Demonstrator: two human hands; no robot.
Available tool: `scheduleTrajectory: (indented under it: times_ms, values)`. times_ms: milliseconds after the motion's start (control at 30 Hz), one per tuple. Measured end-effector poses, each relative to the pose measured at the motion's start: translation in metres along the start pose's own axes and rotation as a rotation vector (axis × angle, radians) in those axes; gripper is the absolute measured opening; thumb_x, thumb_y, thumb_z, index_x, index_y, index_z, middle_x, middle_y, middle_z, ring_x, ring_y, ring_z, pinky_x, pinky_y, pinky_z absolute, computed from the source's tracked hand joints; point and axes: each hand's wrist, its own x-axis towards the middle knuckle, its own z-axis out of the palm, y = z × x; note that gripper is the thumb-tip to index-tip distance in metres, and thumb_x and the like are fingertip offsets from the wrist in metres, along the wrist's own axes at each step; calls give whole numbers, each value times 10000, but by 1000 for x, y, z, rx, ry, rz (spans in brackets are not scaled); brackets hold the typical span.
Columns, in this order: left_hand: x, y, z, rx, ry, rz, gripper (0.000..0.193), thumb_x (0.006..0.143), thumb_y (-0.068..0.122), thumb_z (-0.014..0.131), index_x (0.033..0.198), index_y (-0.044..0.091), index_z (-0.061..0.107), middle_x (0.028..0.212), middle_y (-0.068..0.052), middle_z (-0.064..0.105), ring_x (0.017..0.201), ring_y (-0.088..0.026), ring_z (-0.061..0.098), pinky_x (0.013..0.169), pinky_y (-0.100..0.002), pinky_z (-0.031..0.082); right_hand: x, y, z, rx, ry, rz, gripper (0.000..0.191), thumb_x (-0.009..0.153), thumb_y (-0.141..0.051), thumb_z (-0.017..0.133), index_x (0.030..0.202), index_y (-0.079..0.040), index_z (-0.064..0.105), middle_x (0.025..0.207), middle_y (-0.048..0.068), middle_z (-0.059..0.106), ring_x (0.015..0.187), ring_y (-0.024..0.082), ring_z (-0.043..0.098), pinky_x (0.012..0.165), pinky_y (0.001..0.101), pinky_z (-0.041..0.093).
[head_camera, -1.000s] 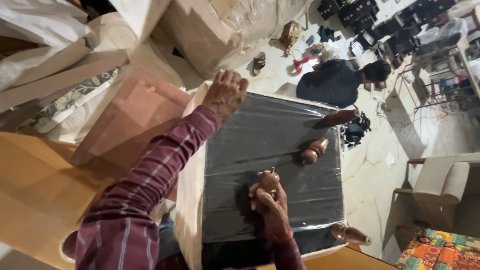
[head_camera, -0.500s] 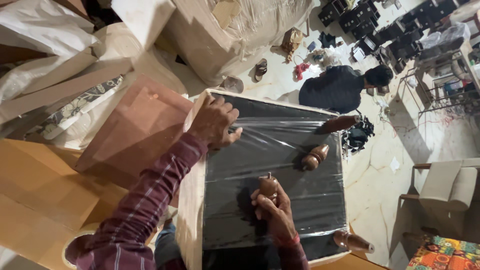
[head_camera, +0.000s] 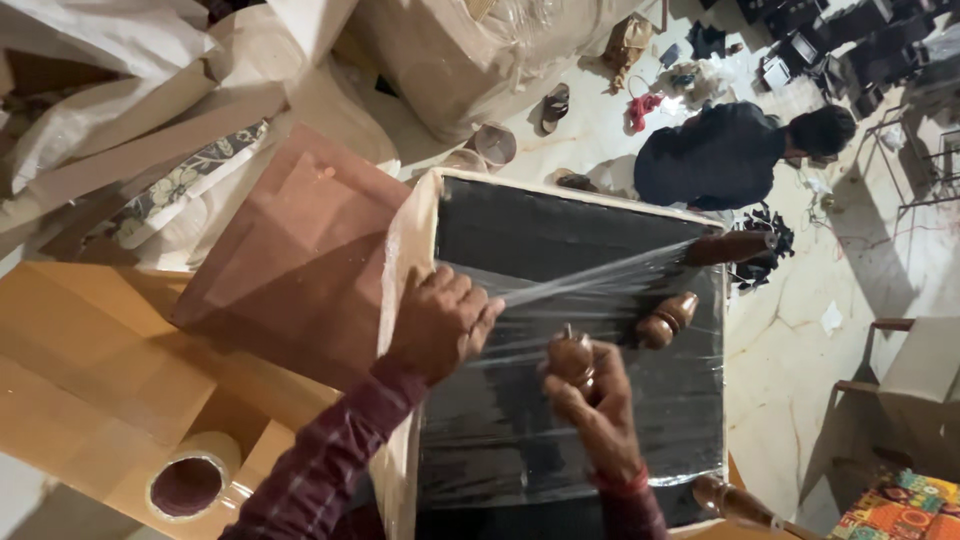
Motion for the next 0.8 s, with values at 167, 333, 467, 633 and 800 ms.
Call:
scheduleTrajectory:
  times_ms: [167,333,467,633,800]
  values:
    - [2,4,7,-78,-14,-36,264,902,279,741,724,116,635,772,-63,589,845,-271,576,841,-480,440,46,-33,5,-234,3,-212,533,893,-178,756,1346,1,541,1149,47,658,1038,118,643,866,250,551]
    - [5,-6,15,-172,66,50,183,831,197,708,936,57,655,1042,-112,623,1103,-332,585,1010,-489,444,80,-32,26,-139,-34,-238,503,940,-109,765,1377,10,545,1211,61,668,1096,106,644,954,245,536]
    - [4,-9,14,-217,-41,10,324,850,167,710,1130,11,664,1092,-127,610,1061,-324,564,920,-450,444,101,-33,34,-354,49,-254,528,900,-73,795,1375,2,576,1078,60,701,854,102,601,719,245,514]
    - [0,-8,16,-35,-212,-25,252,816,120,723,1054,53,679,1037,-106,603,1042,-300,557,908,-443,454,128,-48,44,-612,5,-397,461,841,-85,841,1263,-24,664,1070,54,743,980,101,688,857,259,573]
    - [-3,-15,19,-163,-112,-110,220,938,210,709,1071,37,676,1155,-140,607,1163,-330,544,1041,-460,435,154,-55,59,-826,-93,-536,485,774,-97,871,1222,-37,696,1022,104,766,909,138,739,813,290,584]
